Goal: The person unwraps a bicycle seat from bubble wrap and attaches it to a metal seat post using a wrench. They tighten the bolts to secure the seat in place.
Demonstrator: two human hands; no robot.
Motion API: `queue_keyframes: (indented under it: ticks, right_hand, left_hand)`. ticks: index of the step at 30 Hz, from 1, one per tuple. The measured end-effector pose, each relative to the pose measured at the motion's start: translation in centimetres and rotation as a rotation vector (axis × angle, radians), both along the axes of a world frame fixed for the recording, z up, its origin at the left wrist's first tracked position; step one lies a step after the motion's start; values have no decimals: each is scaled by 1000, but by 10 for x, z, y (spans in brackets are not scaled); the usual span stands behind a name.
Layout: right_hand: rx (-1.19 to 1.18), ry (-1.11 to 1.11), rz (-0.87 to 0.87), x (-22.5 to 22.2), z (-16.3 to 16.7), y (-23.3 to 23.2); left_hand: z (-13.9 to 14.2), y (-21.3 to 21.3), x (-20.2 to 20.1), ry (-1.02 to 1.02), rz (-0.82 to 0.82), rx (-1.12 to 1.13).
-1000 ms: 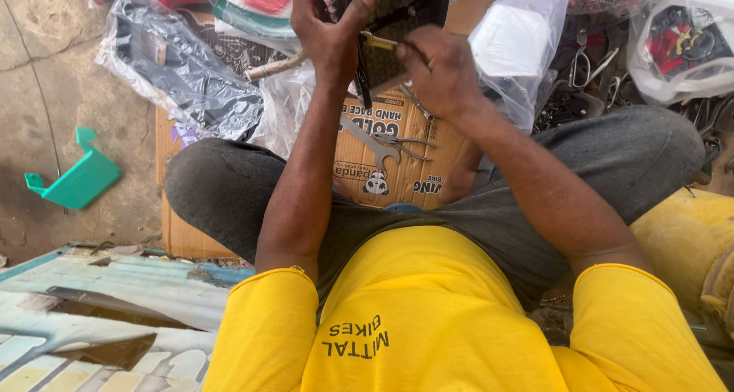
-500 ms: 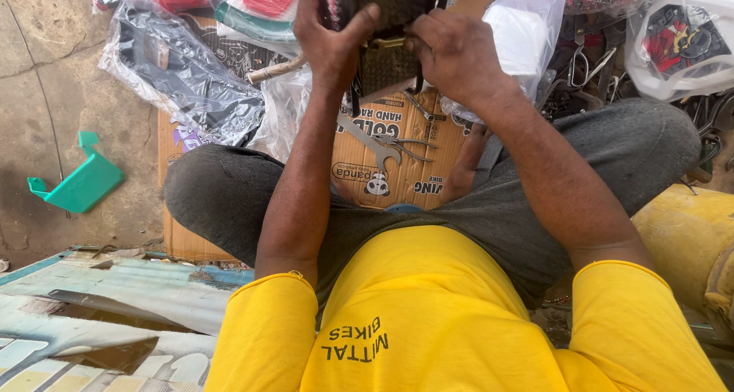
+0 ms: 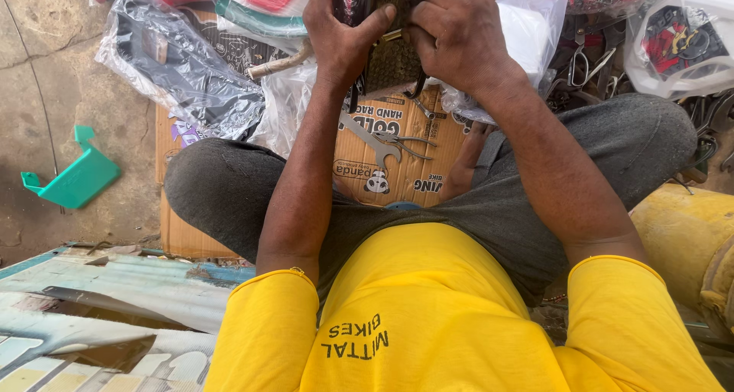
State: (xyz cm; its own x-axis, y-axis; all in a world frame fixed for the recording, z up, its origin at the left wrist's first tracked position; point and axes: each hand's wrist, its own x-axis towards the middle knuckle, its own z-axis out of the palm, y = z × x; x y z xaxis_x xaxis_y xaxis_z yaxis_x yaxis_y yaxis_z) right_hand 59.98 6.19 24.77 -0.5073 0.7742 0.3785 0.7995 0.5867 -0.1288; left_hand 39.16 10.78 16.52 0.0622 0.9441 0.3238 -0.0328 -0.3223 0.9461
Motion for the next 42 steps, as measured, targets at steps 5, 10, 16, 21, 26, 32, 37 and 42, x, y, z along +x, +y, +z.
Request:
queue_keyframes:
  ticks: [5, 10, 16, 21, 26, 32, 37, 42]
  right_hand:
    - [-190, -10, -50, -2, -5, 3]
    - [-292, 308, -79, -11, -15, -7]
    - [-746, 808, -561, -64, -29, -39]
    - [-992, 1719, -761, -112, -48, -56]
    - [-1141, 1732, -836, -106, -53, -55]
    - [-1129, 1160, -610, -76, -42, -55]
    - [-592, 498, -337, -31, -28, -34]
    - [-219, 255, -174, -9, -13, -16]
  left_hand:
    - [-1, 0, 2, 54, 69, 97]
    - [0, -3, -2, 3, 158, -10]
    - [-1, -3, -8, -225, 204, 3]
    - [-6, -4, 8, -376, 301, -92]
    - [-9, -2, 14, -165, 311, 95]
    - [-17, 9, 2, -40, 266, 75]
    - [-15, 12, -2, -225, 143, 1]
    - [0, -1, 7, -188, 21, 61]
